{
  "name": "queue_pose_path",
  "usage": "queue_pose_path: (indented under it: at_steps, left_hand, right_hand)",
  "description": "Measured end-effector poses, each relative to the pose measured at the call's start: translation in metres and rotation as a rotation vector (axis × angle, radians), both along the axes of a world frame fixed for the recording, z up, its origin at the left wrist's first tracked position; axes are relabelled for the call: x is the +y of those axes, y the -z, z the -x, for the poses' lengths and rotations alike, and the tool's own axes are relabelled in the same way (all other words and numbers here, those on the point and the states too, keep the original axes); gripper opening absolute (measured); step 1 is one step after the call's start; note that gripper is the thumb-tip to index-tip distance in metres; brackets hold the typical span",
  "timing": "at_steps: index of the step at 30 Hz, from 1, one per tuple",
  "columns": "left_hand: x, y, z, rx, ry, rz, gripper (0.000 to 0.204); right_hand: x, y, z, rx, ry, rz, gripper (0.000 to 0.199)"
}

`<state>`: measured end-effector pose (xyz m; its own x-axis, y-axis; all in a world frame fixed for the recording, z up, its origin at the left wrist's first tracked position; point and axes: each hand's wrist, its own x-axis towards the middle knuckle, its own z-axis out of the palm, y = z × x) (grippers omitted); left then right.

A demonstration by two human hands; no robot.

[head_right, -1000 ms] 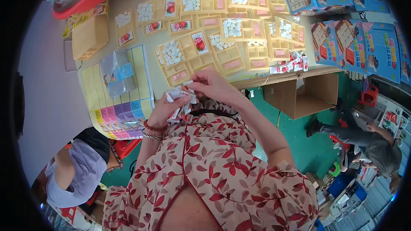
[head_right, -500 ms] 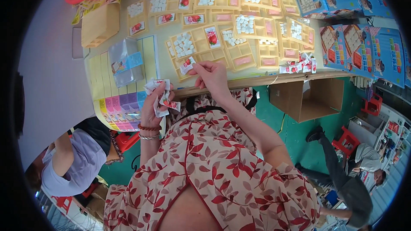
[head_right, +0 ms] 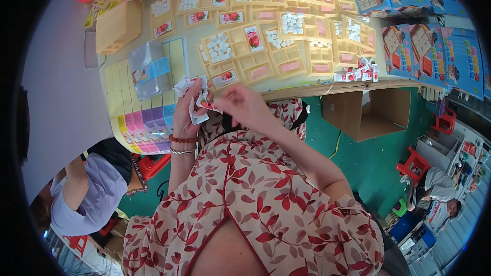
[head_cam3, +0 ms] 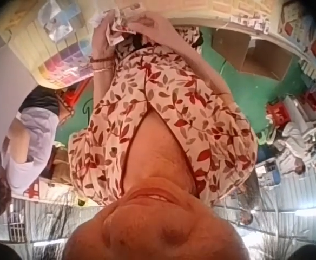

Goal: Sorting and packing small white and pink parts into plastic grid trays and bags.

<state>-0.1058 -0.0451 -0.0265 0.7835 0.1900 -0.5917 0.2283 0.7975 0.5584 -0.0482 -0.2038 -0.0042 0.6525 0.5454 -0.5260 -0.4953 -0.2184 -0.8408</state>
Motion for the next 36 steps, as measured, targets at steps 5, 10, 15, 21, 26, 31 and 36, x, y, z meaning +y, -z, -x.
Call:
queue_pose_path:
  at_steps: [5, 10, 15, 21, 26, 31, 36]
  left_hand:
    - [-0.01, 0.001, -0.004, -0.036, 0.032, 0.081, 0.025]
    - [-0.005, 0.003, -0.009, -0.117, -0.076, 0.067, 0.018]
    - [-0.017, -0.002, -0.017, -0.024, 0.174, -0.025, 0.017]
    - [-0.035, -0.007, -0.022, 0.028, 0.305, -0.038, 0.017]
    - [-0.04, -0.01, -0.024, -0.047, 0.392, -0.056, 0.015]
    - [-0.049, -0.015, -0.028, 0.014, 0.533, -0.172, 0.016]
    - [-0.048, -0.004, -0.026, 0.001, 0.525, -0.102, 0.014]
  right_hand:
    - [-0.008, 0.02, -0.005, 0.457, -0.044, -0.282, 0.015]
    - [-0.045, 0.017, -0.035, -0.245, -0.088, 0.138, 0.009]
    - [-0.057, 0.032, -0.07, -1.18, -0.217, 0.414, 0.012]
    - [-0.049, 0.024, -0.063, -1.118, -0.106, 0.385, 0.014]
    - [-0.039, 0.009, -0.04, -0.37, -0.048, -0.034, 0.013]
    - [-0.05, 0.016, -0.042, -0.174, -0.028, -0.115, 0.014]
    - [-0.087, 0.007, -0.047, -0.305, 0.194, 0.174, 0.011]
